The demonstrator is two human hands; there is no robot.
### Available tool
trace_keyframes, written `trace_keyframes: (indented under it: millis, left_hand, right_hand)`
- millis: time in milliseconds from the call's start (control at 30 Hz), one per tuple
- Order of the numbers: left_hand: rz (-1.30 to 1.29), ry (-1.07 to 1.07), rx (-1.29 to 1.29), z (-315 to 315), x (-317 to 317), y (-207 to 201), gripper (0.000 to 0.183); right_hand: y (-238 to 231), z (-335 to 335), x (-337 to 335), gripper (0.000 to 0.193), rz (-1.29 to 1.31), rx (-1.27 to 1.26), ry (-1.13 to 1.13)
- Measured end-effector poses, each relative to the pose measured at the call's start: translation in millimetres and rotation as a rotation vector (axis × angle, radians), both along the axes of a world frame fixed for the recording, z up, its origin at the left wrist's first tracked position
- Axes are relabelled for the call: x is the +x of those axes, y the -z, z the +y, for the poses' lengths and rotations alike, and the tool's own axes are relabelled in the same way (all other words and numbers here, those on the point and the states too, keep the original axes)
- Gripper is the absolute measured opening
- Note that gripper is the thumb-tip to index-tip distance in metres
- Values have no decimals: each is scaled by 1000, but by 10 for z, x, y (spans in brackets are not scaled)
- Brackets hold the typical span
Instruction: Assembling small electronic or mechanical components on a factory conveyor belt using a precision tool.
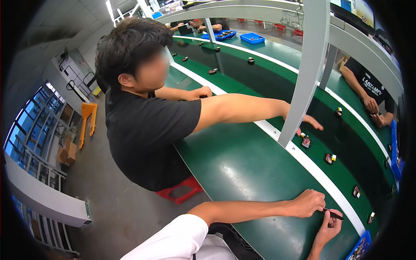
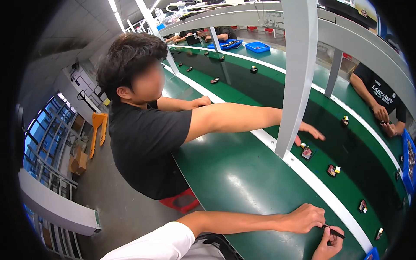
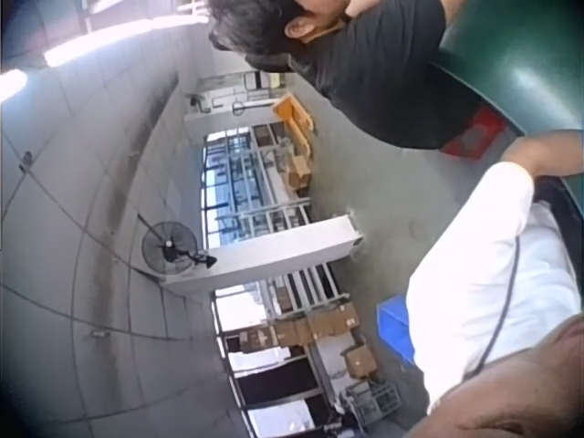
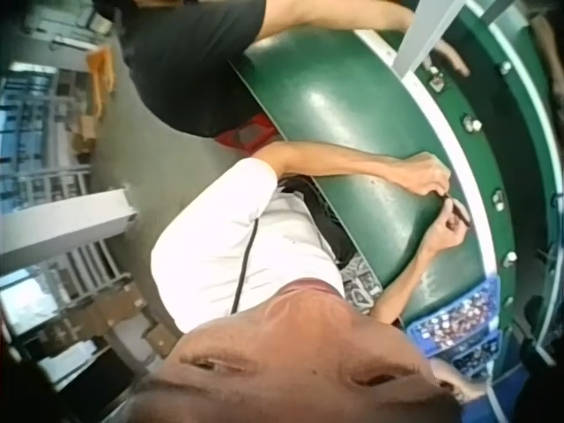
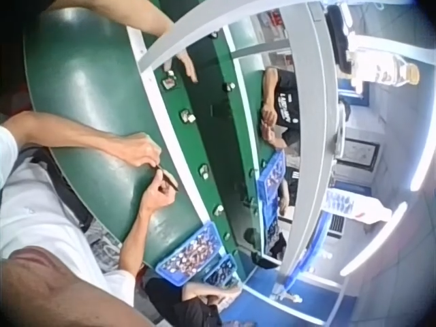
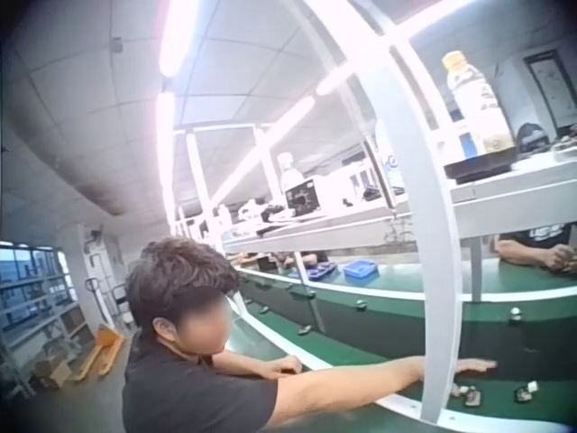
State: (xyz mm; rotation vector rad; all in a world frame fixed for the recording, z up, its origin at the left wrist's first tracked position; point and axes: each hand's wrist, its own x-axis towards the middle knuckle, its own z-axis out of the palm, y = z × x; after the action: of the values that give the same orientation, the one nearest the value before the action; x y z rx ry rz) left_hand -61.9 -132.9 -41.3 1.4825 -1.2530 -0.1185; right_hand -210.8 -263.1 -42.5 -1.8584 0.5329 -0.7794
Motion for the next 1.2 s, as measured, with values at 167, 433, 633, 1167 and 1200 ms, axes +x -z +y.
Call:
trace_keyframes:
  millis: [167,433,633,1167,1200]
  left_hand:
    - [5,-5,39,18,-35,-8,5]
    - [35,18,-31,-119,-127,-94,10]
    - [58,-107,-13,-116,-31,-66,15]
    - [155,-8,463,-1584,510,-639,18]
    - [130,53,469,-1750,567,-602,17]
  right_hand:
    - [-26,42,-10,9,-4,3,11]
    - [-235,117,-29,8,-109,-6,134]
    - [-130,-34,57,10,-189,207,93]
    - [-95,-107,-71,11,-175,183,141]
    - [-77,-102,-62,11,-175,187,145]
